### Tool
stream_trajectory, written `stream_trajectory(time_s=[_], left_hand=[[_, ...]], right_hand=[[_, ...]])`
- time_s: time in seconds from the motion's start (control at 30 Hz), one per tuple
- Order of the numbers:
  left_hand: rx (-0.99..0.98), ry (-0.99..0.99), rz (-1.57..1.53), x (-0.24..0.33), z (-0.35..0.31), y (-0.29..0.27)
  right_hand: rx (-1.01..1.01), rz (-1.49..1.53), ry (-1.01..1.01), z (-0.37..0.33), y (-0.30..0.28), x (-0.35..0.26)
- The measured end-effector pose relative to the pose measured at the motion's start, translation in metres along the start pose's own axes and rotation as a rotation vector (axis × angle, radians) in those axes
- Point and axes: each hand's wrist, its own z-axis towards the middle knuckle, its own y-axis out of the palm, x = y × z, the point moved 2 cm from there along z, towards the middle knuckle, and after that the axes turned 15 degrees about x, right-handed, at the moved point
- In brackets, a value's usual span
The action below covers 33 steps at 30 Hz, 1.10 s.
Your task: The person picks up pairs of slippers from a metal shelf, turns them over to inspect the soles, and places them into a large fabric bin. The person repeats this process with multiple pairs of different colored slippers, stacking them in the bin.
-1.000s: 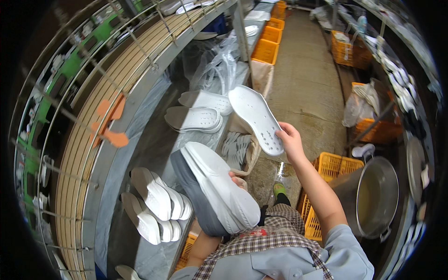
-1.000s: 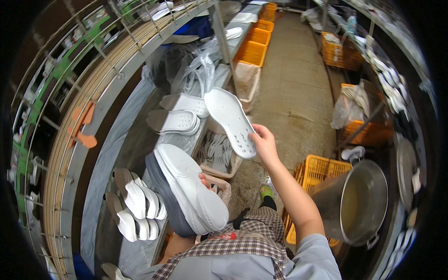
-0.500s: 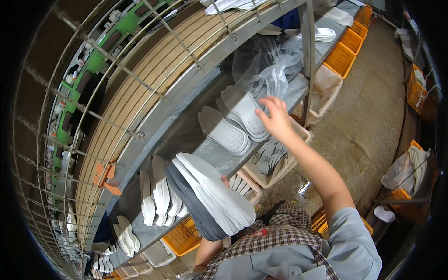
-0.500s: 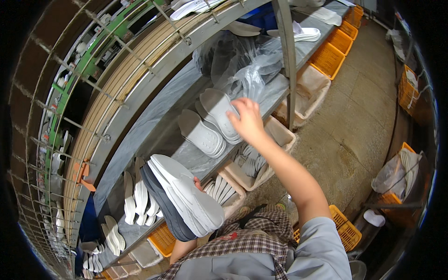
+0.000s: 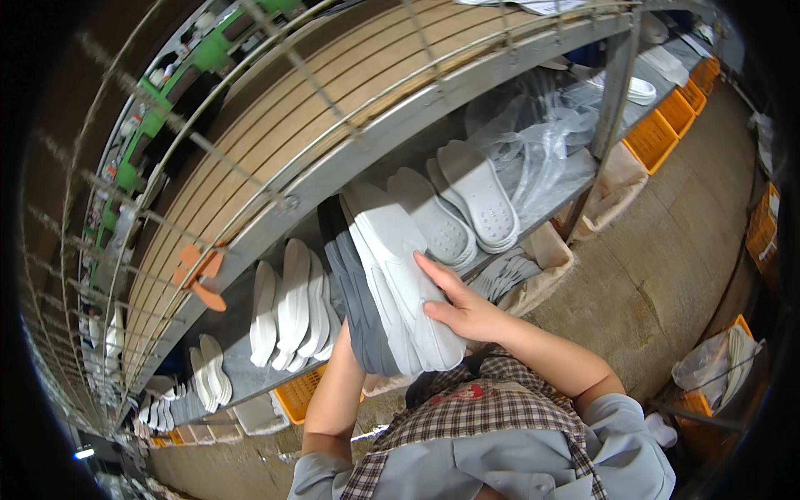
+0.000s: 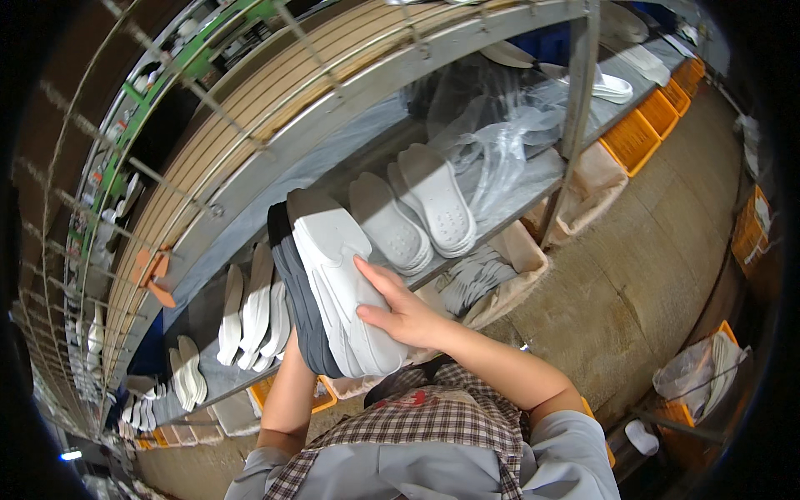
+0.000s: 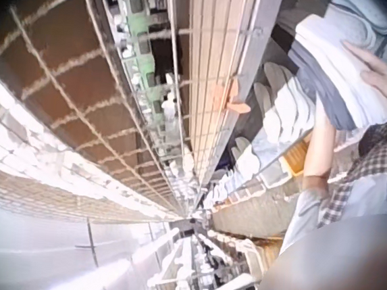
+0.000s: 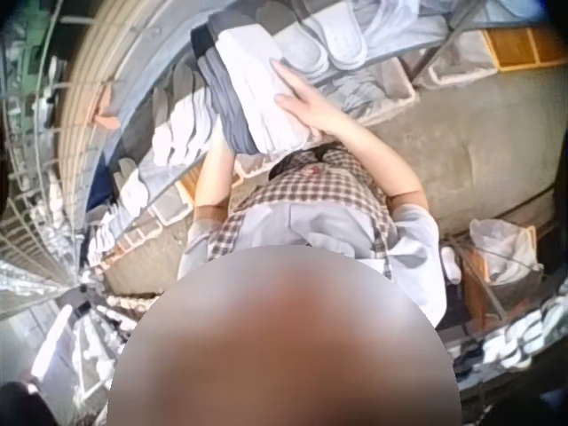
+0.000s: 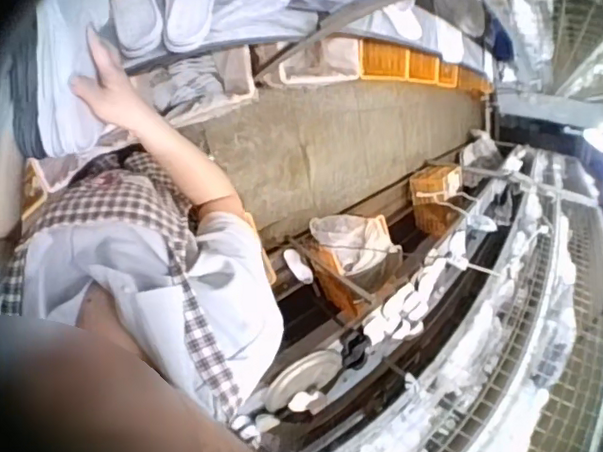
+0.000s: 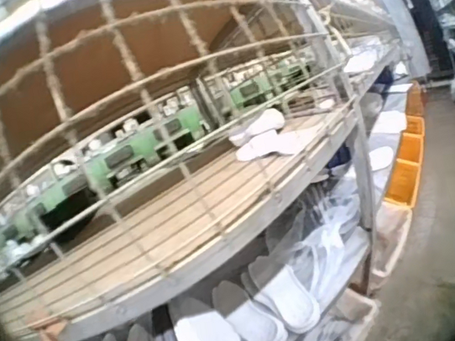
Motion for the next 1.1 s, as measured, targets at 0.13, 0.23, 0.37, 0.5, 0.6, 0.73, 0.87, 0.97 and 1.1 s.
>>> stream_trajectory(time_s=[0.13, 0.23, 0.37, 0.5, 0.6, 0.73, 0.87, 0.97, 1.1], left_hand=[[-0.090, -0.031, -0.159, -0.011, 0.005, -0.003], [-0.151, 0.131, -0.176, -0.027, 0.000, -0.008], [-0.524, 0.369, -0.218, -0.030, -0.005, -0.010], [-0.674, 0.433, -0.272, -0.027, -0.001, -0.015], [-0.687, 0.414, -0.329, -0.025, 0.002, -0.018], [-0.708, 0.400, -0.371, -0.025, 0.000, -0.019], [-0.637, 0.356, -0.403, -0.025, -0.004, -0.018], [-0.780, 0.265, -0.396, -0.019, -0.005, -0.014], [-0.489, 0.162, -0.350, -0.012, 0.007, -0.012]], right_hand=[[-0.115, -0.051, 0.042, 0.018, 0.012, -0.029], [-0.174, -0.002, 0.053, 0.023, 0.018, -0.044], [-0.180, -0.103, 0.025, 0.021, 0.026, -0.053], [-0.178, -0.074, 0.018, 0.019, 0.031, -0.058], [-0.175, -0.065, 0.018, 0.018, 0.033, -0.058], [-0.178, -0.113, 0.008, 0.018, 0.038, -0.058], [-0.186, -0.168, 0.024, 0.024, 0.044, -0.060], [-0.182, -0.118, 0.097, 0.029, 0.044, -0.063], [-0.204, -0.422, 0.105, 0.027, 0.038, -0.063]])
